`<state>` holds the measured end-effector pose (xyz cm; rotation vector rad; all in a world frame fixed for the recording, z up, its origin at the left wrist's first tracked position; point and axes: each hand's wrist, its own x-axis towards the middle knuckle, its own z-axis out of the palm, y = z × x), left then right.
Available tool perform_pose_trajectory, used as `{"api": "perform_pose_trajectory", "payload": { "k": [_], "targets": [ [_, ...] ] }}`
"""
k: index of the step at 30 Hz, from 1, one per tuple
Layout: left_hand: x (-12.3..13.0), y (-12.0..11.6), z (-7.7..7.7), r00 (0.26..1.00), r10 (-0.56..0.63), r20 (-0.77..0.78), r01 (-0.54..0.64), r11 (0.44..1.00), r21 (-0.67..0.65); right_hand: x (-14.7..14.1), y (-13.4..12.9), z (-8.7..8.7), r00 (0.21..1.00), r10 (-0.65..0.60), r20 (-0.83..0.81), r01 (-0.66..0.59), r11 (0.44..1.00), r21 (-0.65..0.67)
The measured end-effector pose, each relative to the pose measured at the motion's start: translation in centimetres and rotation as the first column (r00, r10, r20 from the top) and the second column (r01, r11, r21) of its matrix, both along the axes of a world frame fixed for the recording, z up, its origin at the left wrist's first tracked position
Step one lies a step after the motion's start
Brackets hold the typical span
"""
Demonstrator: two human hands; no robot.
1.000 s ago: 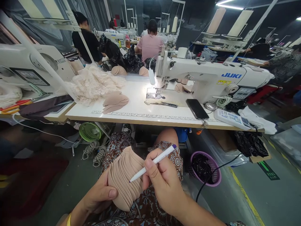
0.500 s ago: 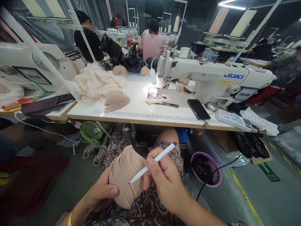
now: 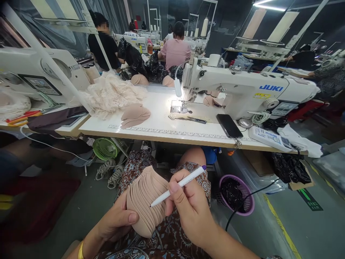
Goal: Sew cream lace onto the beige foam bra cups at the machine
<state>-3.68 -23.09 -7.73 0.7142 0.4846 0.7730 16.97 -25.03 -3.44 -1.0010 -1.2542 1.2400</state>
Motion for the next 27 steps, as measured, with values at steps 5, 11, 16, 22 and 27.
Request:
{"api": "perform_pose_trajectory", "payload": {
  "k": [5, 11, 16, 22, 27],
  "targets": [
    [0.2, 0.1, 0.5, 0.999, -0.041, 0.028, 0.041, 0.999, 0.01, -0.1, -0.1, -0.1, 0.998, 0.056, 0.024, -0.056, 0.998, -0.006],
    [0.0, -0.2, -0.5, 0.999, 0.028, 0.04, -0.027, 0.999, -0.043, 0.0, -0.2, -0.3, 0.999, 0.023, 0.038, -0.024, 1.0, 0.014],
    [0.4, 0.3, 1.3, 0.998, -0.056, 0.041, 0.055, 0.998, 0.03, -0.1, -0.6, -0.3, 0.994, 0.075, 0.08, -0.075, 0.997, 0.006],
    [0.7, 0.5, 1.9, 0.997, -0.065, 0.028, 0.064, 0.996, 0.061, -0.1, -0.4, -0.3, 0.998, 0.024, 0.055, -0.025, 0.999, 0.021],
    [0.5, 0.3, 1.4, 0.998, -0.06, 0.034, 0.058, 0.997, 0.045, -0.2, -0.6, -0.4, 0.994, 0.087, 0.064, -0.089, 0.996, 0.018]
  ]
}}
